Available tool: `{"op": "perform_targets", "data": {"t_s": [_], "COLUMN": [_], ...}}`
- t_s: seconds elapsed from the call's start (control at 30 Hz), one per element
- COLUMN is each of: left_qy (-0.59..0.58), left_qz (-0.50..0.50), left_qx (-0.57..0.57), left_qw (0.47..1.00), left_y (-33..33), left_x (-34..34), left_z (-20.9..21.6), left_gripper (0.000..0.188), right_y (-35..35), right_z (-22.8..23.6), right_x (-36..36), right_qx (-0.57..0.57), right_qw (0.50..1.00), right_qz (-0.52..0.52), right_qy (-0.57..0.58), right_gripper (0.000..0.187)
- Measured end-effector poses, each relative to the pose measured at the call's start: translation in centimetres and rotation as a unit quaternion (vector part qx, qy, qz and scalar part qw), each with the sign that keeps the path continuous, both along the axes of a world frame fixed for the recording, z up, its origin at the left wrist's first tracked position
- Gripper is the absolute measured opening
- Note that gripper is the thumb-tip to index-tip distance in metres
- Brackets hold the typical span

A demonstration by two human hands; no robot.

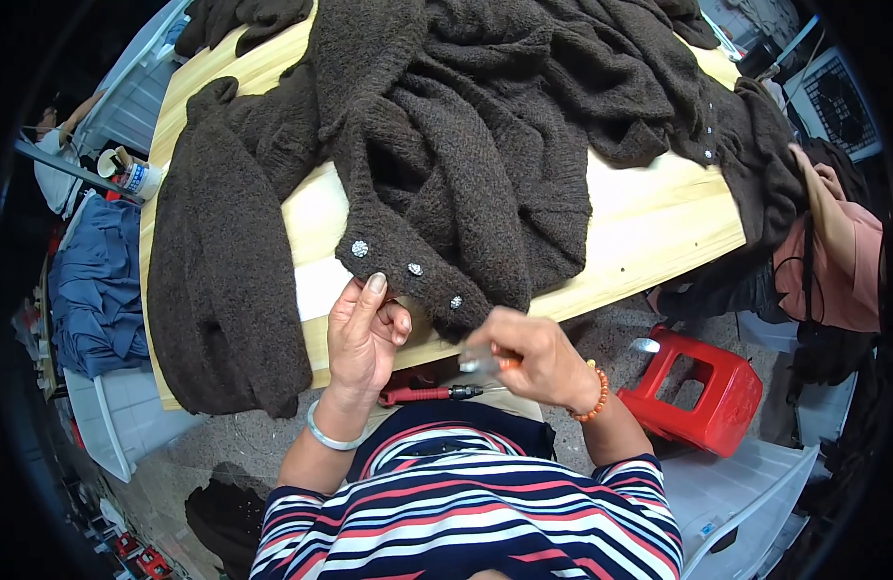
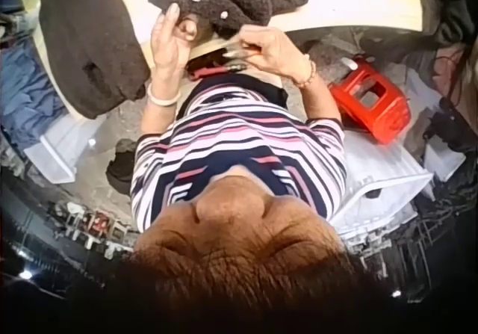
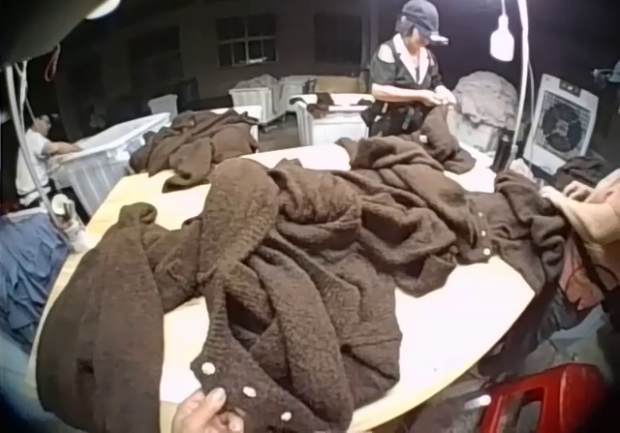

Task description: Trimming loose threads from brown wool garments using scissors on an industrial work table.

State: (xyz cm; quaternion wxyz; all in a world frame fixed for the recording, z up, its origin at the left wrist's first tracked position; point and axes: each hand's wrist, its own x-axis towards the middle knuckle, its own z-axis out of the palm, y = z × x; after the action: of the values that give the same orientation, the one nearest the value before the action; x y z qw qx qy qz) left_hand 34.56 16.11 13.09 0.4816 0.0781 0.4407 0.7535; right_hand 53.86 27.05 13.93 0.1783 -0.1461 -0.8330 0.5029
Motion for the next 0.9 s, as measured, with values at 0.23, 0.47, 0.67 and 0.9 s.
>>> {"op": "perform_targets", "data": {"t_s": [0.23,0.47,0.67,0.9], "left_qy": [0.043,0.104,0.117,0.705], "left_qz": [-0.013,-0.035,-0.029,0.046], "left_qx": [0.013,-0.006,-0.028,-0.063], "left_qw": [0.999,0.994,0.992,0.705], "left_y": [-0.1,0.4,5.9,13.5], "left_x": [0.1,-0.5,-5.1,-7.8], "left_z": [0.2,-0.1,-0.1,0.3], "left_gripper": [0.010,0.016,0.051,0.092], "right_y": [0.0,0.2,-0.8,-3.7], "right_z": [1.5,1.1,1.6,2.3], "right_x": [-5.0,-5.8,-3.6,-1.9], "right_qx": [0.116,0.126,-0.004,-0.077], "right_qw": [0.978,0.983,0.988,0.967], "right_qz": [-0.134,-0.077,0.125,0.237], "right_qy": [0.112,0.106,0.086,0.045], "right_gripper": [0.028,0.029,0.016,0.015]}}
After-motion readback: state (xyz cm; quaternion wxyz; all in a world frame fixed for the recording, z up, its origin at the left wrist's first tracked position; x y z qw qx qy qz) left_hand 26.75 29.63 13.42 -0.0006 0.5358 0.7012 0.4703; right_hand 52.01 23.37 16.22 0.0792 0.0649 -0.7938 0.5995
